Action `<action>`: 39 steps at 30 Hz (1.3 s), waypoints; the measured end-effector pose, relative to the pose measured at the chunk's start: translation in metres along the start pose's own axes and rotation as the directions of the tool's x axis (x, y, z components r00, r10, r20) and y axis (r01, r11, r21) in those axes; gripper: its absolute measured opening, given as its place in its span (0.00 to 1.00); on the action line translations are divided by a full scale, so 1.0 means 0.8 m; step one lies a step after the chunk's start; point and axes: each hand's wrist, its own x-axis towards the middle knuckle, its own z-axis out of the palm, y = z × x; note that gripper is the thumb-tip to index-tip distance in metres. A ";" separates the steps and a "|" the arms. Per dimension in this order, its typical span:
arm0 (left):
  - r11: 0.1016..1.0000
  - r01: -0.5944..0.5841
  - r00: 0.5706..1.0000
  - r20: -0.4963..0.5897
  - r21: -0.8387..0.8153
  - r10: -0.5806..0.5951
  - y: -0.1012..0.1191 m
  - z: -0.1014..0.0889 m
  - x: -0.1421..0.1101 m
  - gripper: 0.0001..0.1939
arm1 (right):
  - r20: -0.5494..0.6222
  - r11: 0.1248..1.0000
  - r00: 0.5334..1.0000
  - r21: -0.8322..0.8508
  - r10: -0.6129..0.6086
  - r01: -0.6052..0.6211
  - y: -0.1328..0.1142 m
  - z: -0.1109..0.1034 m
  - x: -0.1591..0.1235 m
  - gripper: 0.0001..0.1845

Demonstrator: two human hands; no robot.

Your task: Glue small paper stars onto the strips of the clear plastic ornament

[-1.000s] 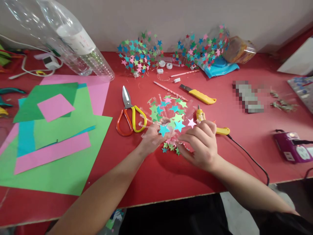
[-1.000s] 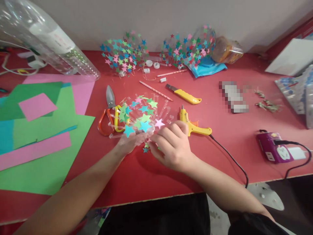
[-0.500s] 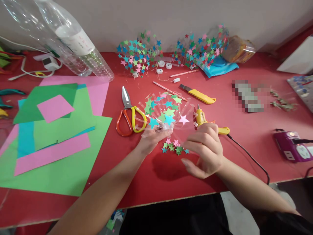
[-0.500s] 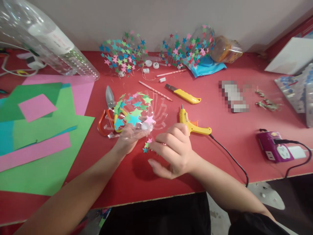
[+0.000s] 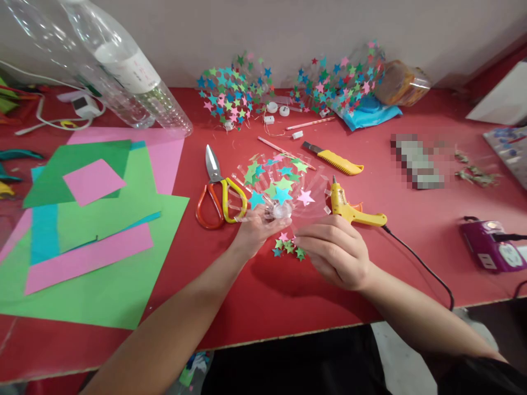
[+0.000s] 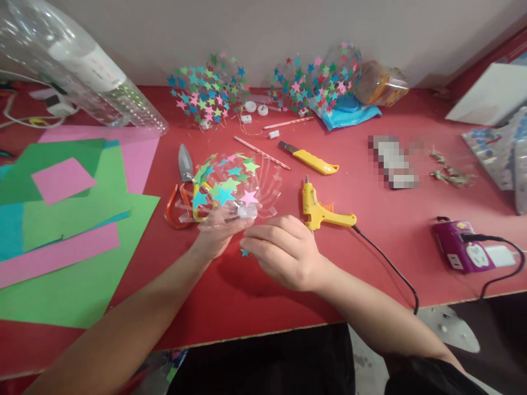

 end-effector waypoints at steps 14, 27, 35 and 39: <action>1.000 0.010 0.999 -0.043 0.000 -0.010 0.002 0.001 -0.002 0.20 | -0.045 0.997 0.997 0.062 0.055 -0.052 -0.002 0.007 -0.003 0.21; 1.000 -0.023 0.999 -0.028 0.013 0.024 -0.004 -0.002 0.000 0.20 | -0.081 0.999 0.996 -0.044 0.025 -0.028 -0.006 -0.005 0.001 0.10; 0.999 -0.048 0.999 -0.006 0.005 0.048 -0.005 -0.003 0.001 0.15 | -0.025 1.000 1.000 0.003 0.011 -0.011 -0.006 -0.004 0.000 0.09; 1.000 -0.024 1.000 -0.015 -0.015 0.024 -0.004 -0.001 0.002 0.16 | -0.029 0.998 0.998 0.012 0.064 -0.063 -0.003 0.001 0.000 0.15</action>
